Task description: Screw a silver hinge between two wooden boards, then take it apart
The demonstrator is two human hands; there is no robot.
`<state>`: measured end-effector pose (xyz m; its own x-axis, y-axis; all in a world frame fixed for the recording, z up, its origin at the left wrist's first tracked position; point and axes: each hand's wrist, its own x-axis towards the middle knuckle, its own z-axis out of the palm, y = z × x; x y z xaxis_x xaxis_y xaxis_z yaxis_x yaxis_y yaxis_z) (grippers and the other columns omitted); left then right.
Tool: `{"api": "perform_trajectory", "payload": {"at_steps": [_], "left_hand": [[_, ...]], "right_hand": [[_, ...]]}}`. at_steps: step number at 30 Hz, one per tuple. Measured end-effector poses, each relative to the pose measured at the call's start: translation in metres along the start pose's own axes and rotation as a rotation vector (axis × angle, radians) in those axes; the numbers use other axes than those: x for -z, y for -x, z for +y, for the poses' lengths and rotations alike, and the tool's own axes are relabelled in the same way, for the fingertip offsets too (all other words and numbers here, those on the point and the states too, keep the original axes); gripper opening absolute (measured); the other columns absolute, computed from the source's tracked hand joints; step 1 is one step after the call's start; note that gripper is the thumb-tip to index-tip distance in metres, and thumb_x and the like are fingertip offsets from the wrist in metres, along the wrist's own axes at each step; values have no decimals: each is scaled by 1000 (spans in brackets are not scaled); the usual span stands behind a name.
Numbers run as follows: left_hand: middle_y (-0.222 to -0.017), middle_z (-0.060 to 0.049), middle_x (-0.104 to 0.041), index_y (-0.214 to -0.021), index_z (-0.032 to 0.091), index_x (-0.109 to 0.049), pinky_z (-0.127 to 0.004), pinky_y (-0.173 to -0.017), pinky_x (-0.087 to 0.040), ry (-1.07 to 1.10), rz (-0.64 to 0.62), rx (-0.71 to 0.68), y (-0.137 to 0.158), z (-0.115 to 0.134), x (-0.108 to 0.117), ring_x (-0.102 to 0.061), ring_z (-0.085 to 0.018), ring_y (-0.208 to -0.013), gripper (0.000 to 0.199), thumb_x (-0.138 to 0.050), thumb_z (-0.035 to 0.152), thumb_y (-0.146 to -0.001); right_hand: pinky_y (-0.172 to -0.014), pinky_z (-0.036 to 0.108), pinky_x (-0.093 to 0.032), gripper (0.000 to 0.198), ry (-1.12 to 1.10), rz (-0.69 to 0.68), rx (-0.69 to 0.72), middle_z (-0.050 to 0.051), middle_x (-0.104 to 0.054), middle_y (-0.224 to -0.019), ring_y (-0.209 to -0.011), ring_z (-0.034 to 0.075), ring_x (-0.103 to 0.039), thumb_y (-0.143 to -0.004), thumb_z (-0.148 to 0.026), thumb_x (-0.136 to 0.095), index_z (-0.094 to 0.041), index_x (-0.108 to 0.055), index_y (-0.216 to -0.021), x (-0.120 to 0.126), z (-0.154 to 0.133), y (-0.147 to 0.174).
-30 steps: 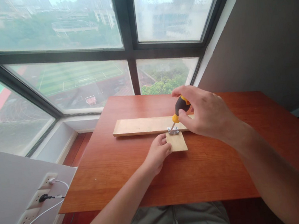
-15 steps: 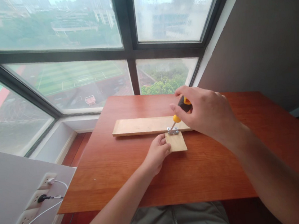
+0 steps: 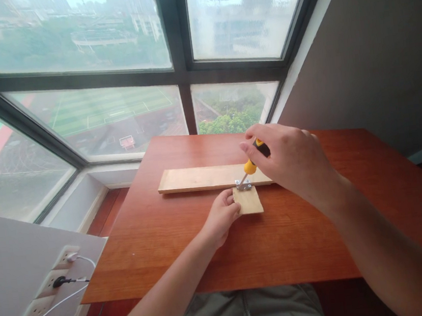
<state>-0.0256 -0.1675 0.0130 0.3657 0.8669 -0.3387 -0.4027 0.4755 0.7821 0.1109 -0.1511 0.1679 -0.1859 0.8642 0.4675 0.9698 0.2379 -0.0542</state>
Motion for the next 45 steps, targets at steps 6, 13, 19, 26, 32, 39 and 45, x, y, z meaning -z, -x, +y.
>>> {"api": "perform_trajectory", "payload": {"at_steps": [6,13,19,26,32,39,45], "left_hand": [[-107,-11,-70,-108,14,-60,-25,-78,-52,-15,-9,-12,0,-1,1,-68,-19,-93,46,-59,0,-64],[-105,-11,-70,-107,13,-60,-24,-77,-52,-23,-5,-13,0,-1,1,-68,-19,-94,45,-59,0,-64],[-104,-11,-70,-105,14,-59,-25,-77,-52,-20,-12,-8,-1,-1,2,-68,-19,-93,45,-58,0,-63],[-103,-10,-70,-105,14,-60,-24,-76,-52,-22,-11,-19,-1,-2,2,-68,-18,-91,44,-60,1,-63],[-103,-10,-70,-105,14,-60,-25,-77,-52,-22,-17,-12,-1,-2,2,-67,-19,-93,44,-60,1,-63],[-104,-10,-70,-105,14,-60,-25,-78,-52,-15,-17,-5,-1,-1,2,-68,-19,-92,43,-59,0,-64],[-105,-11,-70,-106,14,-61,-25,-78,-52,-15,-16,-9,-2,-2,3,-68,-19,-93,44,-59,0,-64]], "right_hand": [[-60,31,-38,34,-45,-3,27,3,-69,-105,-82,21,-63,-85,-23,-49,-25,-62,-117,0,1,0],[-61,32,-42,37,-52,-12,49,6,-67,-112,-83,22,-63,-87,-34,-52,-25,-59,-122,-1,-1,1],[-65,33,-42,33,-52,-11,33,2,-71,-106,-87,22,-65,-88,-25,-48,-26,-62,-117,0,2,-2],[-63,32,-42,42,-107,-49,63,2,-70,-107,-87,22,-65,-82,-27,-54,-26,-57,-124,4,-1,0],[-64,32,-41,29,-76,-26,30,0,-72,-99,-83,22,-65,-90,-31,-47,-28,-64,-114,-1,2,-3],[-64,30,-41,33,-203,-59,92,3,-67,-112,-82,18,-62,-81,-25,-55,-24,-60,-113,1,7,-3],[-63,31,-38,21,-182,-12,43,1,-70,-93,-78,18,-62,-89,-27,-48,-24,-65,-101,-1,7,-6]]}}
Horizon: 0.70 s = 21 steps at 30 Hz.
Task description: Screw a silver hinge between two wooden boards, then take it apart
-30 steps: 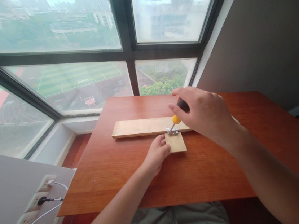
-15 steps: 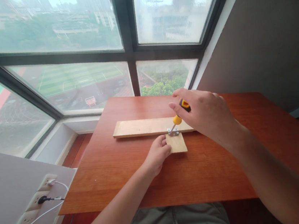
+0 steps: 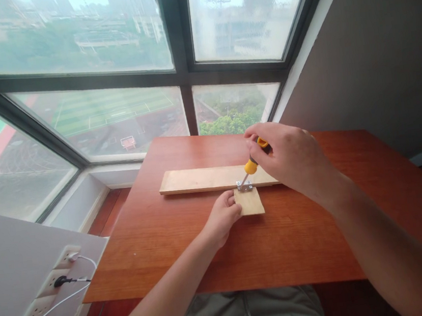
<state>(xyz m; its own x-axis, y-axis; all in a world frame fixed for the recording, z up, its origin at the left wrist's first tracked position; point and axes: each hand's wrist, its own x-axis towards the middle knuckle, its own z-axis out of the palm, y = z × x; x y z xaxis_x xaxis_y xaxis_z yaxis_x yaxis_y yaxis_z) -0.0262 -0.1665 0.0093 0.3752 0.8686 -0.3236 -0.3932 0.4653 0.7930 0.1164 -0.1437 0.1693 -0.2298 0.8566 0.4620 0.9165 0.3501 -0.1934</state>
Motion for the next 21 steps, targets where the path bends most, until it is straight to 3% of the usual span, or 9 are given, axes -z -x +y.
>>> {"api": "perform_trajectory", "payload": {"at_steps": [3,5,9,11,13,16,19,21], "left_hand": [[-104,-11,-70,-105,13,-60,-26,-77,-52,-6,4,-4,0,-1,0,-68,-19,-92,43,-58,0,-64],[-104,-11,-70,-106,13,-60,-26,-77,-52,-8,4,-5,0,-1,0,-67,-19,-92,44,-58,0,-64],[-105,-11,-70,-105,14,-59,-26,-78,-52,0,-1,0,0,1,-1,-67,-18,-92,43,-58,0,-64],[-105,-10,-70,-104,14,-59,-26,-79,-52,2,1,5,1,1,-2,-67,-18,-91,42,-58,1,-64],[-103,-10,-70,-103,15,-59,-26,-79,-52,7,5,8,1,1,-2,-68,-18,-91,42,-59,1,-64],[-102,-10,-70,-103,15,-58,-27,-79,-52,20,10,2,0,0,-1,-68,-19,-91,42,-59,1,-63],[-102,-10,-70,-103,15,-58,-27,-80,-51,18,15,-1,0,0,-1,-67,-18,-91,43,-58,0,-63],[-103,-10,-70,-103,15,-58,-27,-80,-51,14,19,3,0,0,-1,-68,-18,-91,43,-58,0,-63]], "right_hand": [[-72,29,-43,37,-148,-61,69,4,-68,-110,-92,19,-63,-79,-15,-50,-22,-59,-114,2,-1,1],[-73,30,-43,41,-150,-69,68,4,-67,-115,-95,20,-63,-78,-17,-52,-22,-57,-118,4,-2,2],[-63,32,-40,29,65,-13,-53,2,-72,-89,-77,23,-64,-87,-41,-52,-26,-64,-109,3,-4,2],[-61,32,-39,27,87,-31,-68,1,-71,-80,-71,22,-64,-89,-43,-50,-28,-67,-103,2,-3,1],[-64,31,-40,24,28,-49,-35,1,-72,-86,-75,21,-64,-88,-34,-50,-28,-66,-105,3,-2,0],[-70,31,-43,37,-50,-63,13,3,-71,-104,-84,20,-64,-79,-22,-54,-24,-60,-116,7,0,2],[-69,30,-43,44,-73,-101,35,5,-67,-115,-85,20,-63,-75,-20,-54,-22,-57,-119,9,0,3],[-66,30,-42,40,-52,-100,17,4,-69,-110,-80,20,-63,-79,-26,-54,-24,-57,-118,8,1,4]]}}
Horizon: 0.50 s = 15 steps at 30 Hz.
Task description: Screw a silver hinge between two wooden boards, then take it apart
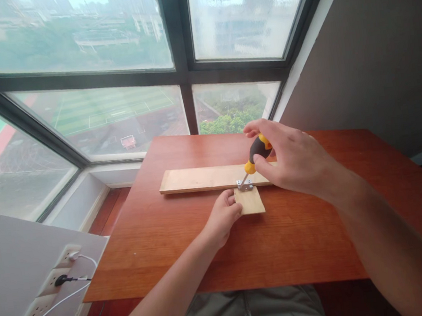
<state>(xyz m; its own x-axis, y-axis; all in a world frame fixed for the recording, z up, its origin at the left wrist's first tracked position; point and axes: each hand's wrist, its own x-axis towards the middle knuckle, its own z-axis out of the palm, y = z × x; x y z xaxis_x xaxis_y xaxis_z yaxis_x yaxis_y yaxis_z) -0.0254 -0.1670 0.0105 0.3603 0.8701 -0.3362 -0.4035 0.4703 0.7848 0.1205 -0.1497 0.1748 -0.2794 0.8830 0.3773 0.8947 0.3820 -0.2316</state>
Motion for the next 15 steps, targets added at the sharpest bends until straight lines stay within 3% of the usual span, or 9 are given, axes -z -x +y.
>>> {"api": "perform_trajectory", "payload": {"at_steps": [3,5,7,11,13,15], "left_hand": [[-102,-10,-70,-102,15,-59,-27,-80,-52,-4,6,10,1,1,-1,-68,-18,-89,42,-59,0,-63],[-103,-10,-70,-103,15,-58,-27,-79,-52,-10,8,13,1,2,-1,-68,-17,-89,41,-60,1,-64],[-104,-10,-70,-104,15,-58,-26,-78,-52,-16,6,14,2,3,-1,-68,-17,-90,40,-60,1,-66],[-104,-10,-71,-104,14,-58,-24,-78,-52,-21,0,12,2,3,-1,-68,-17,-89,40,-59,1,-66],[-103,-10,-71,-104,14,-58,-24,-79,-52,-15,-7,8,2,3,-1,-69,-17,-89,40,-60,1,-67],[-102,-10,-71,-104,14,-58,-25,-79,-52,-13,-9,5,2,2,-1,-69,-17,-89,39,-61,3,-68]], "right_hand": [[-59,30,-37,30,92,39,-74,2,-70,-84,-67,20,-60,-86,-42,-52,-26,-61,-110,-4,1,-1],[-57,30,-34,26,124,55,-101,1,-68,-75,-63,19,-58,-88,-43,-50,-27,-63,-104,-6,2,-2],[-59,30,-35,23,99,61,-82,1,-69,-83,-67,19,-59,-87,-34,-50,-26,-62,-106,-6,3,-2],[-64,29,-40,43,6,16,20,5,-66,-113,-77,18,-61,-76,-18,-52,-23,-54,-118,-3,0,2],[-63,29,-39,42,3,4,26,5,-65,-113,-74,17,-60,-76,-19,-52,-23,-53,-118,-3,-1,3],[-61,29,-38,31,35,20,-6,3,-68,-101,-69,16,-59,-81,-27,-52,-24,-56,-112,-4,-2,2]]}}
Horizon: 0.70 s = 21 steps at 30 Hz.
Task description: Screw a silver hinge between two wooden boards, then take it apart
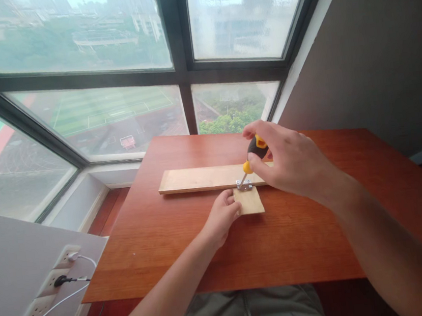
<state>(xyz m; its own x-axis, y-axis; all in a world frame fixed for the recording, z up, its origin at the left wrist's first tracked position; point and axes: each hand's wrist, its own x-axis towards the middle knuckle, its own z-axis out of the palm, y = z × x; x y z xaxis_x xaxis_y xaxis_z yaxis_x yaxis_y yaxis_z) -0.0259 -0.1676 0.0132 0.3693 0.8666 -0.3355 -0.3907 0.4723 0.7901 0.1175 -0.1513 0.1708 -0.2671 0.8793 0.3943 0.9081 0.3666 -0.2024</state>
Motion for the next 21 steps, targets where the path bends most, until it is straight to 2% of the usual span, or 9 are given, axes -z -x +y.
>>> {"api": "perform_trajectory", "payload": {"at_steps": [3,5,8,11,18,21], "left_hand": [[-100,-10,-71,-106,15,-58,-27,-79,-53,-28,8,4,0,0,1,-69,-18,-88,37,-63,6,-70],[-97,-9,-70,-108,15,-57,-29,-80,-55,-81,2,13,1,2,2,-69,-18,-87,37,-63,9,-72],[-86,-5,-67,-113,15,-56,-35,-78,-58,-231,-20,35,3,6,5,-68,-18,-80,38,-65,15,-76],[-70,0,-61,-119,15,-52,-37,-68,-60,-395,-3,42,4,11,9,-68,-19,-68,43,-66,22,-79],[-60,0,-63,-116,17,-47,-26,-49,-53,-612,25,-28,1,9,21,-67,-20,-53,37,-62,28,-84],[-60,1,-63,-116,18,-45,-23,-47,-48,-677,10,-62,0,9,22,-67,-19,-52,36,-60,27,-84]], "right_hand": [[-57,29,-33,23,71,45,-49,1,-67,-81,-64,17,-57,-87,-38,-51,-24,-59,-105,-3,1,-3],[-56,29,-31,22,97,69,-60,2,-67,-77,-63,18,-57,-88,-37,-51,-24,-60,-104,-5,2,-4],[-57,29,-33,23,95,80,-60,2,-67,-80,-62,17,-57,-86,-32,-52,-24,-61,-105,-6,4,-5],[-59,30,-36,24,75,62,-62,2,-68,-84,-65,18,-58,-84,-29,-52,-23,-60,-106,-5,4,-4],[-65,30,-40,40,1,24,-15,3,-68,-108,-76,18,-62,-76,-21,-53,-23,-55,-116,-3,2,-1],[-61,30,-37,32,57,38,-35,2,-69,-100,-71,19,-61,-82,-31,-54,-24,-57,-113,-3,2,-2]]}}
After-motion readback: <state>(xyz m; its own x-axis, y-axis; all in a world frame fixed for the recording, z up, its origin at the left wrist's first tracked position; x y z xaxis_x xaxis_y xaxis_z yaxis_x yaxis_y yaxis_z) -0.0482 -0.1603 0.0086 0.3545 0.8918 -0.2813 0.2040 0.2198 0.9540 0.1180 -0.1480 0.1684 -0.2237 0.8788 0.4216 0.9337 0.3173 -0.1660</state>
